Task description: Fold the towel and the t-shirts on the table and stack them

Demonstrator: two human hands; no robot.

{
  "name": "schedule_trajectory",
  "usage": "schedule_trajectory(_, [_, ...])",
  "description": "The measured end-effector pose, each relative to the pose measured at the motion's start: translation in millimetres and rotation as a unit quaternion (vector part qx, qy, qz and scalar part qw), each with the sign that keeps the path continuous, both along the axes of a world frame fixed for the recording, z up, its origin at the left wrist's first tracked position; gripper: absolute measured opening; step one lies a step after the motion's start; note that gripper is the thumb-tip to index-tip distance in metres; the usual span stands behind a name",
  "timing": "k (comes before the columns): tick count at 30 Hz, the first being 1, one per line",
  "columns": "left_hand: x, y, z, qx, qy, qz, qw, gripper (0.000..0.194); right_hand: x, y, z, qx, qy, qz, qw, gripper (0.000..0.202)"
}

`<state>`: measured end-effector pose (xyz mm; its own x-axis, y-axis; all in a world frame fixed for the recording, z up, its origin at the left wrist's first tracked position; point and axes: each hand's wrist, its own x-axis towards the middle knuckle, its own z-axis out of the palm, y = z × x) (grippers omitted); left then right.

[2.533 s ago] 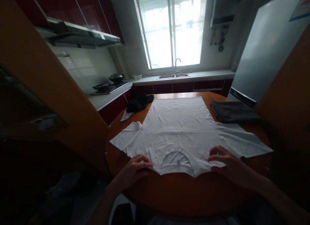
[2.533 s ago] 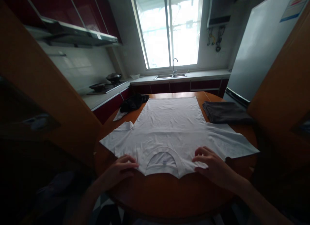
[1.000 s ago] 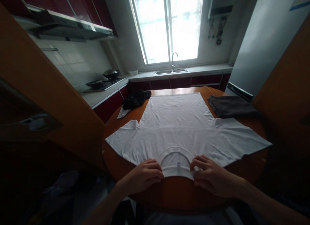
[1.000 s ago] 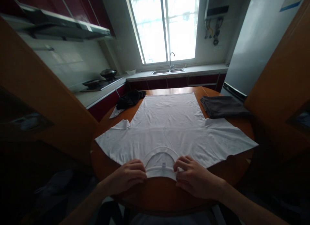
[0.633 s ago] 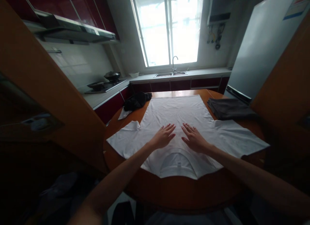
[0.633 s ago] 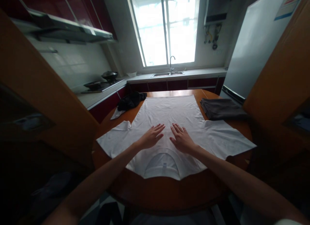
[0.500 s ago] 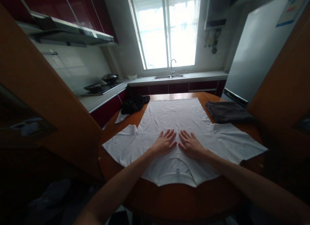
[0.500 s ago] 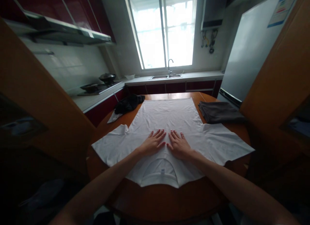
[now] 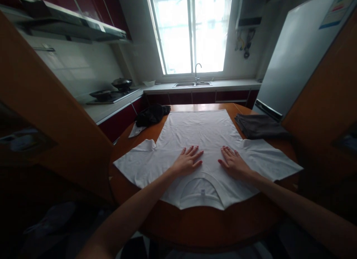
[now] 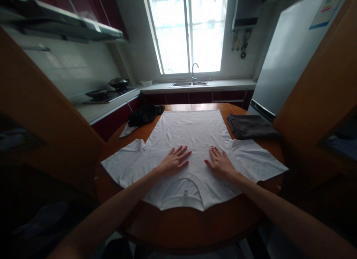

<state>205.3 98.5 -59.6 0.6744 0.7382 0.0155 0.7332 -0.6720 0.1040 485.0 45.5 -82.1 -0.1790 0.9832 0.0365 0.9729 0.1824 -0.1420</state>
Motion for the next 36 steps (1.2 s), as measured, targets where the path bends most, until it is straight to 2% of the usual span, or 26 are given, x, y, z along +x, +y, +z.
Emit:
schedule_trajectory(3, [-1,1,1.2,-0.001,-0.008,-0.003,1.0,0.061,27,-4,-3.7,-0.001,-0.022,-0.027,0.999,0.071])
schedule_trajectory(5, [1,2,3.9,0.003,-0.02,-0.01,1.0,0.059,28,-1,0.4,0.001,-0.019,-0.035,0.999,0.07])
schedule_trajectory(8, [6,4,7.4,0.04,-0.053,-0.003,0.998,0.058,-3,14,13.4,0.015,0.004,-0.023,1.0,0.065])
schedule_trajectory(11, [10,6,6.5,0.081,-0.076,0.045,0.993,0.059,-55,33,24.5,0.023,0.034,0.024,0.999,0.063])
schedule_trajectory(13, [8,7,4.5,0.076,-0.075,0.069,0.992,0.06,-85,42,26.7,0.016,0.049,0.054,0.997,0.065])
schedule_trajectory(15, [4,8,3.3,0.067,-0.084,0.072,0.992,0.062,-103,46,24.7,0.004,0.058,0.073,0.996,0.064])
schedule_trajectory(17, [0,9,3.2,0.074,-0.104,0.068,0.989,0.063,-105,47,20.1,-0.007,0.06,0.079,0.995,0.064])
schedule_trajectory(20, [-5,12,2.3,0.081,-0.092,0.084,0.989,0.061,-87,49,12.9,-0.01,0.049,0.068,0.996,0.07])
schedule_trajectory(25, [-14,15,-1.2,0.026,-0.018,0.11,0.993,0.063,-29,54,3.4,-0.013,0.007,0.0,1.0,0.075])
schedule_trajectory(31, [-52,12,5.2,-0.036,0.018,0.165,0.985,0.07,34,54,-10.6,-0.006,-0.016,-0.089,0.996,0.078])
schedule_trajectory(34, [-75,13,10.1,-0.028,0.039,0.192,0.98,0.069,42,55,-8.0,-0.018,-0.017,-0.098,0.995,0.078])
schedule_trajectory(36, [-79,18,13.1,0.014,0.042,0.2,0.979,0.067,32,61,1.0,-0.03,-0.022,-0.094,0.995,0.078])
